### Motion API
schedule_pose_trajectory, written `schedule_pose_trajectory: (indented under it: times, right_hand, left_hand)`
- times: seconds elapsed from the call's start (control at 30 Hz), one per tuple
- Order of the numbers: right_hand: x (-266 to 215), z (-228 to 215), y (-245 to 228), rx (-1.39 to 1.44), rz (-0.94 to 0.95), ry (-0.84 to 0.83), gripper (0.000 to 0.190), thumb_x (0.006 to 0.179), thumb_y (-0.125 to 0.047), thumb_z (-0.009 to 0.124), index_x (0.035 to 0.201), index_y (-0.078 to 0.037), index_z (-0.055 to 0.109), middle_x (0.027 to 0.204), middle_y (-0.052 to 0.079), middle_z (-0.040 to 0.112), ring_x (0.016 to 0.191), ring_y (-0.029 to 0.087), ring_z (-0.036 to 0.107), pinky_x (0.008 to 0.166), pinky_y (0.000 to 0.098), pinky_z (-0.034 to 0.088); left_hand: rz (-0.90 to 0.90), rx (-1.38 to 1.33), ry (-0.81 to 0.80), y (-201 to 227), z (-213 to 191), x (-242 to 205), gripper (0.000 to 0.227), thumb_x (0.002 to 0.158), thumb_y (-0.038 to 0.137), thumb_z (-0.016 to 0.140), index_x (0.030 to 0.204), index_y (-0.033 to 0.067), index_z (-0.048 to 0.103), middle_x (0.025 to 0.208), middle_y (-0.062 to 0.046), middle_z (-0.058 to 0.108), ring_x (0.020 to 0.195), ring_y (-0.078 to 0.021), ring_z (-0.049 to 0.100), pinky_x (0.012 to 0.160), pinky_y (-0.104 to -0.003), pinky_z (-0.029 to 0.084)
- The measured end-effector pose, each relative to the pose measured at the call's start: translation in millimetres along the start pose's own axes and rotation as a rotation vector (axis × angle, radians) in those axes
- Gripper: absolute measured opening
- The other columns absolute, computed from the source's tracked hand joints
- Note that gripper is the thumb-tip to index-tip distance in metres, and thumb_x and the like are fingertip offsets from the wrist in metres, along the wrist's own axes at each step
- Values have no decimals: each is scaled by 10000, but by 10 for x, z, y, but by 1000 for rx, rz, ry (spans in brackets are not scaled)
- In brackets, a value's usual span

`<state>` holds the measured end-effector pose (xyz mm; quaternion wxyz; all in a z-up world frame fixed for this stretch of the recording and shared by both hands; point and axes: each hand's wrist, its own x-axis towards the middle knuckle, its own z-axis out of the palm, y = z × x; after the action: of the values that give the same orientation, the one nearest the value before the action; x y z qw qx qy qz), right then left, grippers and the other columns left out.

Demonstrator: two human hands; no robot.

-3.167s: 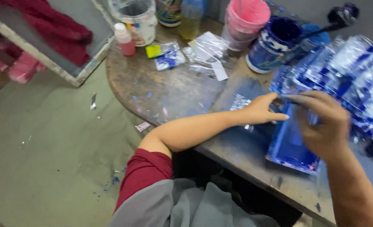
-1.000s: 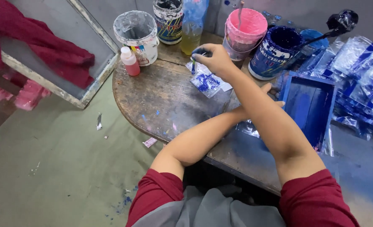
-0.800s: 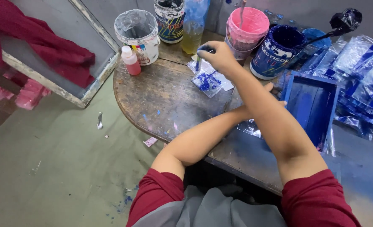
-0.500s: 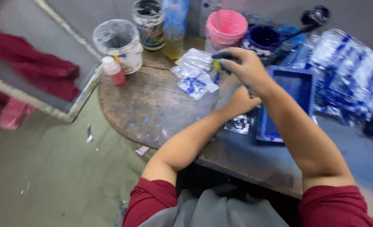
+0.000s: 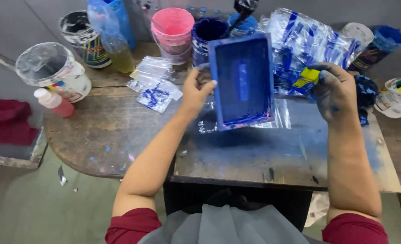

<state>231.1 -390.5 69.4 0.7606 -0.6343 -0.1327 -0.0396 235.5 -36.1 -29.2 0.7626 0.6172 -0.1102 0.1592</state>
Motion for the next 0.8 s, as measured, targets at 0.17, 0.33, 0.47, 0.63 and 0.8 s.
schedule_pose_trajectory:
  times: [0.17,0.33,0.47,0.63,0.8]
  right_hand:
    - [82,-315,449,98,33,-6,271,956,-207,690,1158,-28,706,1047,84,702,925,193,686,818,271,571]
    - [111,-477,409,71,135,165,225,929,-150,691,1129,-54,731,1019,69,741,908,174,739,821,251,636]
    - [90,-615,248,160,-46,171,291,918,-237,686,1146,-57,699,1116,75,708,1075,201,695,991,284,575]
    - [10,-521,272,186,-178,-10,431,913,-401,822,1185,-82,720,1148,53,737,1052,212,743,997,356,657]
    - [-85,-110,329,-69,-272,-103,422,740,-209,723,1063,63,705,1168,249,677,1157,278,609,996,335,480]
  left_hand:
    - [-157,-78,64,353,-22,-20,442,894,113,653,1326,101,560,1096,-77,701,919,-122,675,646,-232,583]
    - [-271,-150,-14,442,61,-94,423,915,113,626,1330,79,549,1101,-101,693,884,-158,701,671,-232,596]
    - [-353,35,-157,340,199,-201,461,884,118,654,1337,97,569,1160,-70,648,1042,-118,647,664,-225,591]
    - [-387,167,-322,291,372,-342,438,896,137,677,1313,105,547,1204,-89,663,1132,-157,643,750,-285,620]
    - [-422,27,-328,230,401,-384,482,897,58,731,1339,34,541,1217,-169,693,851,-158,718,702,-296,662]
